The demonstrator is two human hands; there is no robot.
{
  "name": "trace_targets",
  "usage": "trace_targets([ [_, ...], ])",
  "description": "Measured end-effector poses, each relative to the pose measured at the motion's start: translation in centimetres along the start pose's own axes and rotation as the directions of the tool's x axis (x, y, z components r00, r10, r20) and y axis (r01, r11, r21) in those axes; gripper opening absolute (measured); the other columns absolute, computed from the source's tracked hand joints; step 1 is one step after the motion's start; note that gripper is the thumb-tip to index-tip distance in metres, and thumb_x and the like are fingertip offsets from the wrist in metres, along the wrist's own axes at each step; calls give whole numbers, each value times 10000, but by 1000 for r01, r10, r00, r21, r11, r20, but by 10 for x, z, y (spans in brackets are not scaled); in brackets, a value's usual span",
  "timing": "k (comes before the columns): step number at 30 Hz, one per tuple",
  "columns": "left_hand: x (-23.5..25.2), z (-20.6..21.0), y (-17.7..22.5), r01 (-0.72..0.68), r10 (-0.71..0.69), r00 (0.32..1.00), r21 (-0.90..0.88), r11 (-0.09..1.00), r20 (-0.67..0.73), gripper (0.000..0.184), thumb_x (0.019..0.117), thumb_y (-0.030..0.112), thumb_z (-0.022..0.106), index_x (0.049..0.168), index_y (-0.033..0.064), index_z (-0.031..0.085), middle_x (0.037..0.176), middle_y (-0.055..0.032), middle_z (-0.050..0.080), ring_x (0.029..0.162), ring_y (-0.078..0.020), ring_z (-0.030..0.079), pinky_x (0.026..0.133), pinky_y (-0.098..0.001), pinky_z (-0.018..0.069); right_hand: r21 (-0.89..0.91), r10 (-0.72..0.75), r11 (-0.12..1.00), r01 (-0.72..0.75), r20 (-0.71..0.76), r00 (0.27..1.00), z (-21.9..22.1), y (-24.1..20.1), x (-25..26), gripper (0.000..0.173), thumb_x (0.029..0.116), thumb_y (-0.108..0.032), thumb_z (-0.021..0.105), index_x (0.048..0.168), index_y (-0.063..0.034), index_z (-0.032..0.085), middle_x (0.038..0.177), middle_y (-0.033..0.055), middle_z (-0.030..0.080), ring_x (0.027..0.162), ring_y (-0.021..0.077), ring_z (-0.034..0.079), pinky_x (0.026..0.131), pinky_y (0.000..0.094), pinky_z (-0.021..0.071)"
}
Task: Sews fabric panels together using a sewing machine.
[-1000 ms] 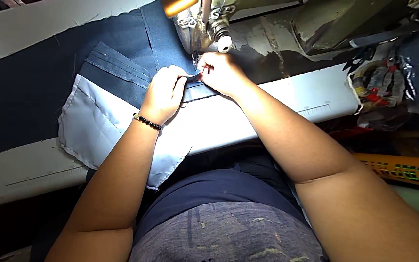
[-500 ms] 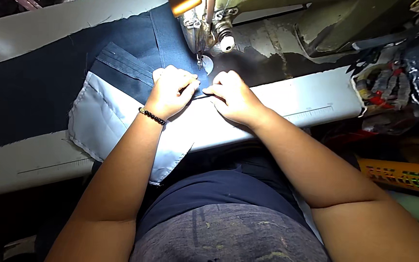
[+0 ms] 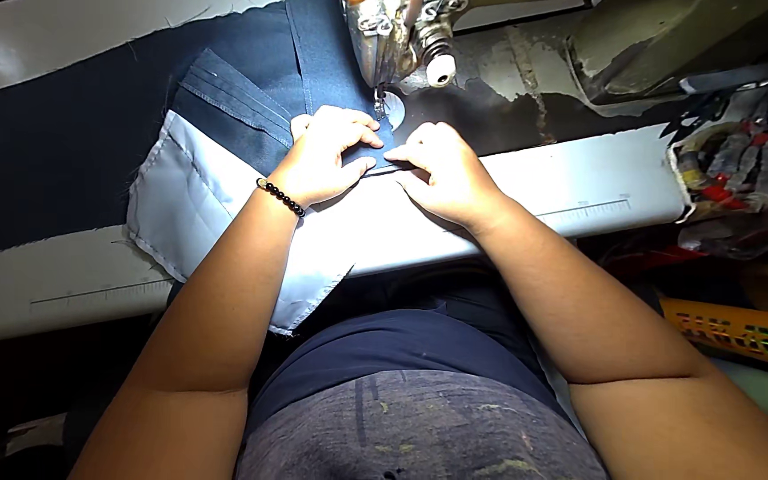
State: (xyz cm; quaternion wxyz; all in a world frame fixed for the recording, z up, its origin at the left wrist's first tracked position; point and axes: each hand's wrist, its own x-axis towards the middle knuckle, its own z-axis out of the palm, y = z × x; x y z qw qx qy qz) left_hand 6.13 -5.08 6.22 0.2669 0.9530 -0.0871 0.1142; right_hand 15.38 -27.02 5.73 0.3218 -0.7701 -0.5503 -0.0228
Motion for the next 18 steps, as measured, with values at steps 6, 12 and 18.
trace_targets([
  [6, 1, -2, -1, -8, 8, 1000, -2, 1000, 21, 318, 948, 321, 582, 1165, 163, 752, 1386, -41, 641, 1351, -253, 502, 1039, -589, 283, -5, 16, 1000, -16, 5, 1000, -1, -2, 1, 249, 942, -155, 598, 1071, -68, 792, 961, 131, 638, 964, 286, 572, 877, 390, 439],
  [12, 7, -4, -9, -28, 29, 999, -21, 999, 25, 321, 947, 340, 581, 1157, 169, 753, 1382, -45, 636, 1351, -250, 494, 1043, -583, 274, -52, 105, 993, -103, 41, 994, -2, -2, 7, 269, 979, -164, 556, 1125, -123, 778, 1003, 123, 626, 1005, 306, 576, 899, 455, 453],
  [18, 37, -16, -29, 35, -36, 999, 66, 997, 29, 342, 940, 349, 567, 1166, 164, 747, 1315, -82, 654, 1343, -296, 486, 1039, -588, 287, -218, 286, 943, -252, 142, 948, -2, -6, 21, 427, 1039, -270, 489, 1444, -217, 613, 1179, 168, 582, 1151, 397, 527, 929, 576, 433],
])
